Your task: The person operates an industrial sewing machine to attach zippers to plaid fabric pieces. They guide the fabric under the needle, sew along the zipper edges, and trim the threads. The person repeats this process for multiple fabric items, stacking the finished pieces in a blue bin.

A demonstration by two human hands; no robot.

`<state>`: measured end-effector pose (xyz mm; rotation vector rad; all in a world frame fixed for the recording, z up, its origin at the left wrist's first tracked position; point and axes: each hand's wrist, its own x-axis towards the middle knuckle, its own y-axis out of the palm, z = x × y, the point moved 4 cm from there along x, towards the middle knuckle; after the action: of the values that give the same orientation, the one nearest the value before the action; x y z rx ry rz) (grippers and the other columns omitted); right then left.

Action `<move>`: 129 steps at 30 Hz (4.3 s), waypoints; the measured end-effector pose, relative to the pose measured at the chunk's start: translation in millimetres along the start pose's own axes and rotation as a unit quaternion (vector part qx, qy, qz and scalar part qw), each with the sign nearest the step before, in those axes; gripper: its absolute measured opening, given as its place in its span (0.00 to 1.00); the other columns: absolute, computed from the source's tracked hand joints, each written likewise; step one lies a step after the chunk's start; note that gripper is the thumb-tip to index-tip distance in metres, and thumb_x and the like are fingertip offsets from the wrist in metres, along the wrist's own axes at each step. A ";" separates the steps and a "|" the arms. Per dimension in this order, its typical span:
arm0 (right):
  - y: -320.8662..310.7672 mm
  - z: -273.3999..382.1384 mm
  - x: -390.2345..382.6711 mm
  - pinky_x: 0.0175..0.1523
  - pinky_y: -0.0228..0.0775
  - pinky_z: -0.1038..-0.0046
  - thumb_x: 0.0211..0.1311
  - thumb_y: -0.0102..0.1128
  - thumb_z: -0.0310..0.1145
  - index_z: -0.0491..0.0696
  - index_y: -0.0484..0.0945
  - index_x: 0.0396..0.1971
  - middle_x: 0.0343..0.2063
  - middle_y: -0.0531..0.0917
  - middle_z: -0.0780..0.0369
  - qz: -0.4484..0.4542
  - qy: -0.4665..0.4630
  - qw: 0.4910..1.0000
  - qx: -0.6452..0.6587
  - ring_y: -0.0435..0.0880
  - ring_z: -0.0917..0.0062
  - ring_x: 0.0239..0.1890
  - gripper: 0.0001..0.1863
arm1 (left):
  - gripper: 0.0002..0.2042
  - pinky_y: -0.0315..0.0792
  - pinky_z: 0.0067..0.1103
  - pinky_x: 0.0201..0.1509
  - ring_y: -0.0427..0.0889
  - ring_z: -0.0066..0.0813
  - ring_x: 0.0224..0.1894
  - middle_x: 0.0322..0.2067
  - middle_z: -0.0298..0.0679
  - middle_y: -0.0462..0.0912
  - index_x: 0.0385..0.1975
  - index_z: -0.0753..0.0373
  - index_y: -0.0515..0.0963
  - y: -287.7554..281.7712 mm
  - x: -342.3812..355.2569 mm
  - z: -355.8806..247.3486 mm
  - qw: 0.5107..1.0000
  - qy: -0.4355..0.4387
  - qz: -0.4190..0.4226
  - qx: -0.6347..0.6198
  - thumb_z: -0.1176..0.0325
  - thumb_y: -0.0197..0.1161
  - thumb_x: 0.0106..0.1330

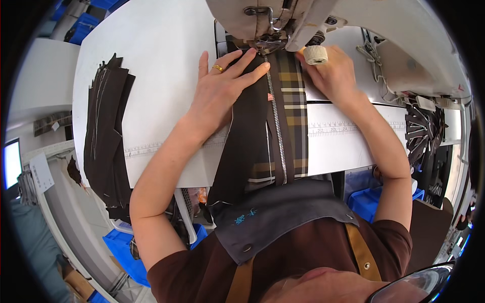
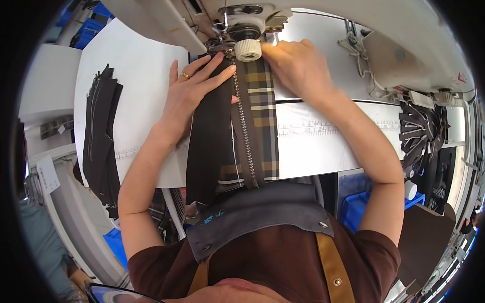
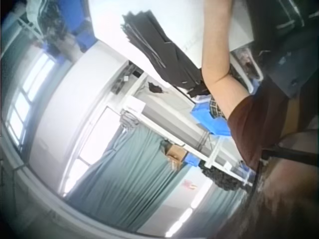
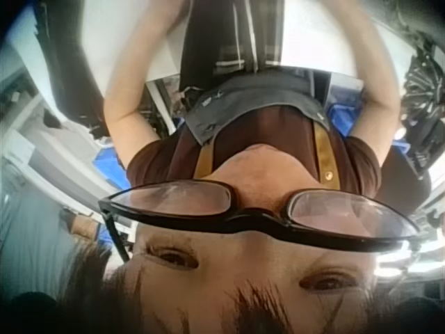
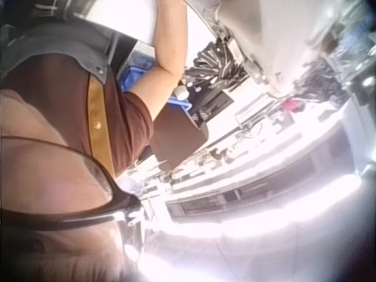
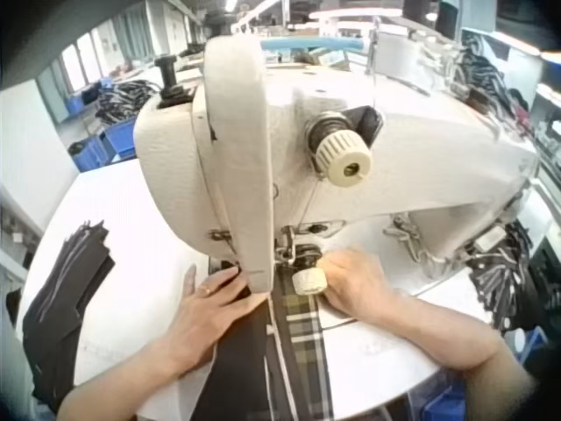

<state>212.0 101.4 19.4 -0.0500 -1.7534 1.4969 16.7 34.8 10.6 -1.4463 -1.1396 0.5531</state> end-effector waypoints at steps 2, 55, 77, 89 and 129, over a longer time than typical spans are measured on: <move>1.0 -7.3 3.5 0.26 0.70 0.66 0.58 0.54 0.30 0.52 0.76 0.46 0.21 0.81 0.61 0.046 0.031 0.998 -0.032 0.81 0.64 0.23 0.15 | 0.26 0.44 0.55 0.67 0.66 0.38 0.63 0.61 0.37 0.69 0.56 0.43 0.72 0.8 -1.4 1.0 1.000 0.000 0.002 0.010 0.66 0.65 0.55; 7.5 26.7 5.8 0.31 0.72 0.68 0.53 0.57 0.25 0.53 0.77 0.49 0.26 0.78 0.61 0.101 0.021 0.994 0.044 0.80 0.67 0.28 0.21 | 0.26 0.43 0.53 0.67 0.65 0.39 0.64 0.60 0.38 0.70 0.55 0.41 0.75 1.6 2.1 7.8 1.000 0.009 0.002 0.009 0.58 0.67 0.53; -59.3 119.3 -97.4 0.52 0.67 0.67 0.44 0.56 0.23 0.50 0.81 0.42 0.50 0.79 0.61 0.021 0.015 0.962 0.270 0.75 0.65 0.51 0.21 | 0.20 0.47 0.40 0.68 0.78 0.28 0.49 0.51 0.32 0.79 0.47 0.59 0.79 -18.1 -124.7 -69.7 0.996 0.054 -0.050 -0.058 0.74 0.56 0.51; -90.9 123.0 -92.8 0.58 0.65 0.63 0.48 0.67 0.32 0.47 0.81 0.31 0.45 0.83 0.60 -0.009 -0.074 0.980 0.186 0.77 0.64 0.54 0.10 | 0.18 0.45 0.37 0.70 0.79 0.26 0.47 0.48 0.30 0.81 0.44 0.57 0.80 -16.8 -125.5 -74.4 0.993 0.045 -0.095 -0.045 0.68 0.66 0.51; -46.3 135.8 -98.7 0.46 0.65 0.68 0.44 0.65 0.33 0.50 0.82 0.42 0.36 0.73 0.63 0.038 -0.047 0.973 0.223 0.72 0.69 0.43 0.20 | 0.12 0.39 0.39 0.70 0.78 0.27 0.40 0.37 0.30 0.79 0.36 0.58 0.82 -9.6 -109.1 -84.3 0.983 0.062 -0.124 -0.121 0.73 0.60 0.51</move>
<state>219.3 -72.3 9.5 0.1895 -1.4605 1.9439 39.5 -101.5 10.3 -1.4927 -1.2975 0.1513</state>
